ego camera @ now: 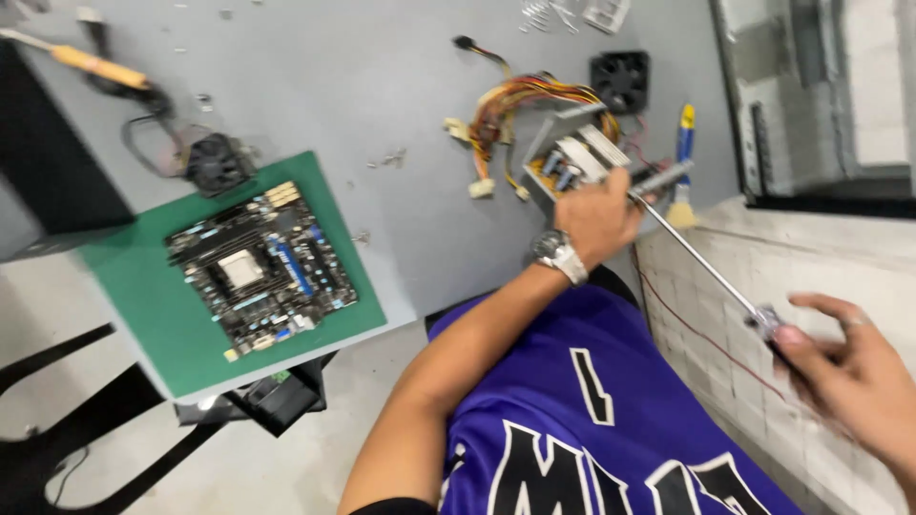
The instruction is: Finalizing the internal assembly of a computer power supply unit by screwing the casing and positioning the fan.
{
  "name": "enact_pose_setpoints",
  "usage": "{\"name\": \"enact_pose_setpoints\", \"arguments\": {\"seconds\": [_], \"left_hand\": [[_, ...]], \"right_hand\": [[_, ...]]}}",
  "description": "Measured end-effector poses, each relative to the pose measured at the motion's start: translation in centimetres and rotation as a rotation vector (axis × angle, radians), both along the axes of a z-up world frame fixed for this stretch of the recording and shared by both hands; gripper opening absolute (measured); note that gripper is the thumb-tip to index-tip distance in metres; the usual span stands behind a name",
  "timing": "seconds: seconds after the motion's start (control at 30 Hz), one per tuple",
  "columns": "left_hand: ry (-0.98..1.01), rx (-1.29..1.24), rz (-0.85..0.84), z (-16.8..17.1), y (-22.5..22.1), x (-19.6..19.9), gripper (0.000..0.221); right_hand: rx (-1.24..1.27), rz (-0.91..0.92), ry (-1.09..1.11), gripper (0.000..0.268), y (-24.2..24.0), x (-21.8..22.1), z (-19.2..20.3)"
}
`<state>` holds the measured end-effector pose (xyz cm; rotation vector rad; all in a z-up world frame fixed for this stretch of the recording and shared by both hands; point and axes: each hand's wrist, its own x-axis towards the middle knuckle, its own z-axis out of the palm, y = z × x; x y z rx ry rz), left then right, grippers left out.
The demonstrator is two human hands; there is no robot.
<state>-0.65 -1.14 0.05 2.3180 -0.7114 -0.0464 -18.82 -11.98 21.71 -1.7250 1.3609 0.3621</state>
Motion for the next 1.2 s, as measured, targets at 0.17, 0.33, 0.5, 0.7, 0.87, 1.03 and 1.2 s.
{"name": "enact_pose_setpoints", "arguments": {"seconds": [0.17,0.33,0.5,0.7,0.87,1.03,1.2], "left_hand": [[-0.092,-0.061,0.013,0.5,0.4,0.4,0.035],[-0.054,-0.089,-0.023,-0.1,-0.3,0.3,0.030],[-0.052,-0.051,-0.003,-0.2,0.2,0.5,0.041],[-0.097,0.051,-0.080,-0.1,2.0,1.7,0.044],[-0.092,0.024,-0.153,-0.3,2.4,0.7,0.037],[-0.132,-0.018,-0.187,0.2,2.8,1.4,0.039],[-0.129,0.034,-0.222,0.0,2.8,1.0,0.041]], "right_hand": [[0.028,-0.008,0.051,0.039,0.0,0.5,-0.2],[-0.883,0.822,-0.093,0.042,0.0,-3.0,-1.5],[0.636,-0.249,-0.050,0.052,-5.0,-4.0,-4.5],[-0.515,0.668,0.136,0.043,0.3,1.5,1.3],[-0.560,0.823,0.290,0.036,1.5,1.2,1.0],[0.773,-0.424,0.019,0.054,-0.5,1.3,-1.1],[-0.316,0.624,0.486,0.033,1.9,1.9,0.4]]}}
